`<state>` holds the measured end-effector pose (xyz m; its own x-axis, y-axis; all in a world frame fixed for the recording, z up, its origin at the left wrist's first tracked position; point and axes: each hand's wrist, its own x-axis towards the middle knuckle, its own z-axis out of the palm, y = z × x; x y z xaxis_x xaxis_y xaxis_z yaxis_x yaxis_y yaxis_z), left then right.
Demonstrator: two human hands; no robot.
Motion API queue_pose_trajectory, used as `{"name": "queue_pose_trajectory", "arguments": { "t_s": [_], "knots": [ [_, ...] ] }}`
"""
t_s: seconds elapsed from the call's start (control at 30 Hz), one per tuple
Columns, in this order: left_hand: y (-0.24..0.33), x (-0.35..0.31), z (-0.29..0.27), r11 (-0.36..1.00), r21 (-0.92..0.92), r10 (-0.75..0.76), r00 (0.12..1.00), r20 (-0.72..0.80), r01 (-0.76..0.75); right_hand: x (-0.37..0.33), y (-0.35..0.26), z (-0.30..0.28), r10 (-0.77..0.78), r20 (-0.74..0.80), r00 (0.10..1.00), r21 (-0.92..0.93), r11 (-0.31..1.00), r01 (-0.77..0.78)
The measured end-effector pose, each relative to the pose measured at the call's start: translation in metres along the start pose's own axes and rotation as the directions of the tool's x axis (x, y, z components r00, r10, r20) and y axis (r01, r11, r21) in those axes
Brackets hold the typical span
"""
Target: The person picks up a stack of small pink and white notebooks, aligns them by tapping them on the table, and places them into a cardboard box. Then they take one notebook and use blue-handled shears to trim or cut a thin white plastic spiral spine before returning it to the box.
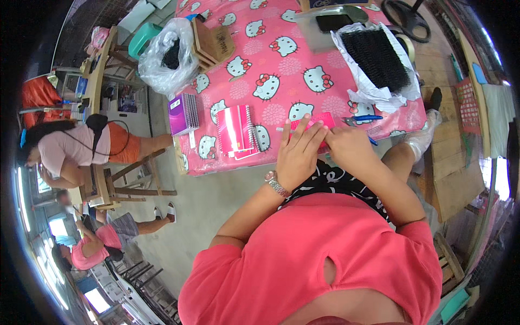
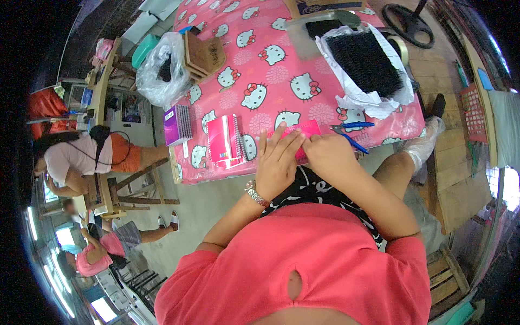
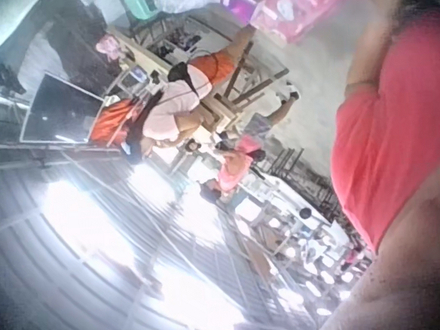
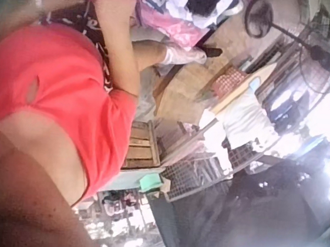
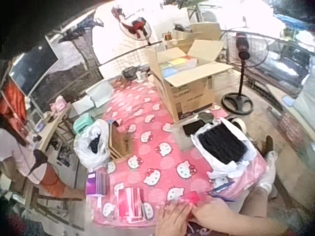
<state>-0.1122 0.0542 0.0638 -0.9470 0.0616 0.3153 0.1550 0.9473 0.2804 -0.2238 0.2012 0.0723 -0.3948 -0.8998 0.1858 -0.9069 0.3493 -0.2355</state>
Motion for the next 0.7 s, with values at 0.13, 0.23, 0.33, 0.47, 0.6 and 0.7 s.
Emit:
{"name": "queue_pose_trajectory", "arguments": {
  "t_s": [0.13,0.23,0.33,0.47,0.6,0.7],
  "knots": [
    [0.01,-0.005,0.007,0.909,-0.229,-0.417,0.748,-0.517,0.348,-0.004,-0.01,0.002,0.098,-0.018,0.995,0.013,0.995,-0.097],
    [-0.008,-0.006,0.014,0.296,-0.815,-0.888,0.457,-0.043,0.499,-0.01,-0.022,0.003,0.142,-0.065,0.988,-0.008,0.99,-0.143],
    [-0.006,0.008,0.012,0.024,-0.951,-0.827,0.54,0.155,0.309,-0.013,-0.038,0.018,0.023,-0.149,0.989,-0.084,0.996,-0.036],
    [-0.019,0.014,-0.004,0.258,-0.877,-0.781,0.622,0.057,0.405,-0.011,-0.031,0.008,0.004,-0.112,0.994,0.049,0.999,0.002],
    [-0.027,0.027,-0.028,0.817,-0.418,-0.485,0.866,-0.124,0.398,-0.02,-0.01,-0.02,0.185,0.045,0.982,0.479,0.858,-0.184],
    [-0.01,0.037,-0.029,0.978,0.061,-0.198,0.98,0.003,0.197,-0.024,0.008,-0.023,0.354,0.075,0.932,0.674,0.671,-0.309]
  ]
}}
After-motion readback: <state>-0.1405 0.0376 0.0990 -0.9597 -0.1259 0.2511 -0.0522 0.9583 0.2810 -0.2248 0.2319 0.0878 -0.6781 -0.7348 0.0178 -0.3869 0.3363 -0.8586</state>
